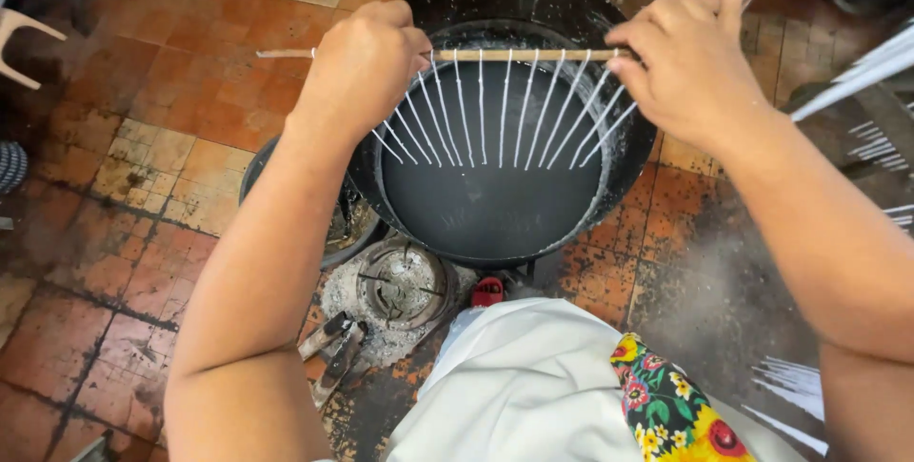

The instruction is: Dipping a rack of wicks into a vat of molten wax and hanging them on a frame to dry and build up layers.

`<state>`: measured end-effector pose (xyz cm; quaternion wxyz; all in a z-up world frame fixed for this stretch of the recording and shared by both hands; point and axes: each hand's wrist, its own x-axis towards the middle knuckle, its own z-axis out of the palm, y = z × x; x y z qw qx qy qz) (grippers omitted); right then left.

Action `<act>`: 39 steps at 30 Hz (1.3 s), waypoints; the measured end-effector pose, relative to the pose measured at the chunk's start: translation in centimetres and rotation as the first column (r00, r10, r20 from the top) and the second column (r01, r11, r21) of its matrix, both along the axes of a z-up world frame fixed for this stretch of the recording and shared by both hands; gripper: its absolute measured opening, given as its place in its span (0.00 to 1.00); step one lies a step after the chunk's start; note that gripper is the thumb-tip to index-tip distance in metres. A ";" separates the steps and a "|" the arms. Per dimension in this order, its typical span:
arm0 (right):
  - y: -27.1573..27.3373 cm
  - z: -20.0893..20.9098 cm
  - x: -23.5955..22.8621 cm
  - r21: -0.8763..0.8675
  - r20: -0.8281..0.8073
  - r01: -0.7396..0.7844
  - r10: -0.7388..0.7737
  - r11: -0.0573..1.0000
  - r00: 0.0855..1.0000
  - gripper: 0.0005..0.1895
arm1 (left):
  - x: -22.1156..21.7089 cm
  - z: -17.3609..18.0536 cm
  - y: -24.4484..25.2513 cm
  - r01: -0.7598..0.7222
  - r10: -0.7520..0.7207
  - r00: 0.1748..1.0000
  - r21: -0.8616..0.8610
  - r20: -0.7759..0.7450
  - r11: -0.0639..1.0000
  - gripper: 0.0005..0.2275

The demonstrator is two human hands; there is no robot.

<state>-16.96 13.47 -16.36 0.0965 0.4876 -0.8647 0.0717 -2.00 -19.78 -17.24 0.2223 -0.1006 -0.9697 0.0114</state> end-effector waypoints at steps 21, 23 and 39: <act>2.4 -28.9 1.9 -0.468 0.248 0.335 -0.242 0.818 0.938 0.32 | -6.2 -31.9 -0.8 -0.220 0.161 0.902 0.106 0.401 0.970 0.06; 1.9 -29.3 2.5 -0.295 0.256 0.423 -0.356 0.857 0.899 0.31 | -8.6 -34.0 -1.0 -0.358 0.211 0.812 0.179 0.545 0.917 0.07; 2.0 -31.1 3.8 -0.036 0.128 0.533 -0.525 0.845 0.841 0.26 | -17.3 -48.6 -4.1 -0.596 0.174 0.579 0.267 0.797 0.757 0.07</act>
